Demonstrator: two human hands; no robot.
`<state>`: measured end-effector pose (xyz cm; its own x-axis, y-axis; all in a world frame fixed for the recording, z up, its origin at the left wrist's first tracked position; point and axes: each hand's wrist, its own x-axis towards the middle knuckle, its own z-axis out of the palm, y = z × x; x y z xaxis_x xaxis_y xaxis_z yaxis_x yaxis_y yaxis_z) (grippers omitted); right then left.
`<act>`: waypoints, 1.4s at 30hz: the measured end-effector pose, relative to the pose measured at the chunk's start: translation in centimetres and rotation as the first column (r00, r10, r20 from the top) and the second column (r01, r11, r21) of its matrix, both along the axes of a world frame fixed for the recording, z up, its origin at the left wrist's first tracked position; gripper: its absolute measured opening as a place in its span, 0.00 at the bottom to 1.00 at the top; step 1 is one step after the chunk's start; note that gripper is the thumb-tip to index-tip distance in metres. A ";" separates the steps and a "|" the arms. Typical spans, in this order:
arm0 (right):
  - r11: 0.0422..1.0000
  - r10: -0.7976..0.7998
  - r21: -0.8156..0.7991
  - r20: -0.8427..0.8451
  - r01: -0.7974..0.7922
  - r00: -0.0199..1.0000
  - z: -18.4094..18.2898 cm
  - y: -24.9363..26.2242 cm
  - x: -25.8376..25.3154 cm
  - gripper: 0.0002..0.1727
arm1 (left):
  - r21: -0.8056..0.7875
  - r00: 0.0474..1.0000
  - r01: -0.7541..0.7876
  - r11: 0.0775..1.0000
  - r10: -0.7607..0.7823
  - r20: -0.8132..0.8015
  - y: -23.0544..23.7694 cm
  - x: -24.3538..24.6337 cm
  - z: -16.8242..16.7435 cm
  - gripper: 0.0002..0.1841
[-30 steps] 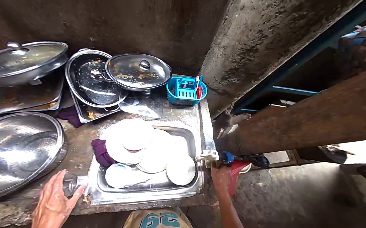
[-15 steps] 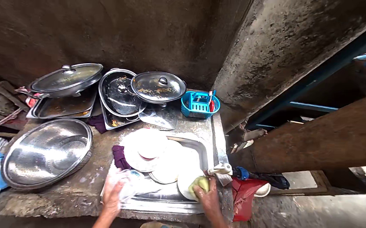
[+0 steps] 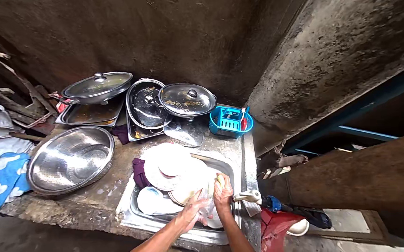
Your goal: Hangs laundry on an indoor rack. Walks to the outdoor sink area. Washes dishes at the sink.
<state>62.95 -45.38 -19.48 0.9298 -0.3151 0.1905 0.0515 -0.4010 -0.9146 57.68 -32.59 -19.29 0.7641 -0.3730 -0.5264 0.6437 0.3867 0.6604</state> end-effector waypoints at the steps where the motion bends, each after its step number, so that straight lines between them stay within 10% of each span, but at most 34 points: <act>1: 0.998 -0.021 0.054 -0.027 0.023 0.999 0.2 -0.2 0.3 0.16 | 0.057 0.997 0.022 0.998 -0.026 0.070 0.2 0.1 -0.1 0.40; 7: 0.973 0.033 0.230 -0.278 0.034 0.960 1.5 -0.5 -0.6 0.15 | 0.195 0.958 -0.159 0.968 0.104 0.266 1.8 1.3 -0.6 0.31; 14: 0.820 0.567 0.161 -0.358 -0.549 0.742 1.8 0.2 -4.1 0.28 | 0.412 0.954 -0.130 0.902 0.227 -0.195 2.3 3.6 0.5 0.26; 17: 0.697 0.482 0.717 -0.450 -0.018 0.752 0.8 0.9 -3.1 0.32 | 0.780 0.932 -0.143 0.610 -0.182 0.313 1.9 1.9 1.5 0.25; 20: 0.442 0.312 0.783 -0.592 0.439 0.743 1.1 1.7 -2.0 0.31 | 0.643 0.476 -0.625 0.443 -0.436 0.764 1.5 0.7 -1.4 0.38; 21: 0.478 0.305 0.776 -0.587 0.412 0.750 1.5 1.9 -2.3 0.30 | 0.624 0.466 -0.614 0.483 -0.416 0.781 1.9 1.0 -2.0 0.38; 23: 0.684 0.408 0.725 -0.466 0.074 0.785 1.8 2.2 -3.8 0.27 | 0.676 0.737 -0.382 0.630 -0.234 0.634 2.9 1.8 -2.0 0.28; 25: 0.783 0.604 0.434 -0.361 -0.445 0.711 1.5 1.3 -4.4 0.21 | 0.580 0.982 -0.156 0.800 0.064 0.176 2.9 3.3 -1.4 0.25; 27: 0.760 0.647 0.248 -0.384 -0.601 0.659 0.7 0.6 -4.2 0.22 | 0.457 0.976 0.019 0.889 0.083 -0.202 3.2 3.6 -1.0 0.32; 30: 0.896 0.388 0.392 -0.463 -0.209 0.797 0.1 0.9 -3.3 0.15 | 0.687 0.994 0.001 0.727 -0.077 0.081 1.8 1.8 -0.9 0.26; 32: 0.891 0.184 0.446 -0.532 0.089 0.826 -0.4 1.1 -2.6 0.15 | 0.766 0.839 -0.245 0.594 -0.266 0.474 0.7 -0.1 -1.8 0.22; 35: 0.850 0.168 0.475 -0.651 0.225 0.740 0.3 1.7 -2.6 0.25 | 0.586 0.679 -0.550 0.596 -0.090 0.729 -0.3 -1.1 -3.2 0.28; 39: 0.753 0.653 0.476 -0.454 -0.455 0.605 0.6 0.5 -4.9 0.20 | 0.509 0.944 -0.319 0.800 0.318 0.092 1.3 1.7 -2.4 0.22; 42: 0.748 0.664 0.367 -0.417 -0.554 0.620 0.2 -0.7 -4.2 0.27 | 0.371 0.943 0.013 0.928 0.112 -0.313 2.3 2.3 -2.0 0.28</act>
<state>58.70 -46.09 -19.24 0.8570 0.3826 -0.3451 -0.2543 -0.2685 -0.9291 60.02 -30.31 -21.28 0.5413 -0.0741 -0.8375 0.8312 0.1974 0.5198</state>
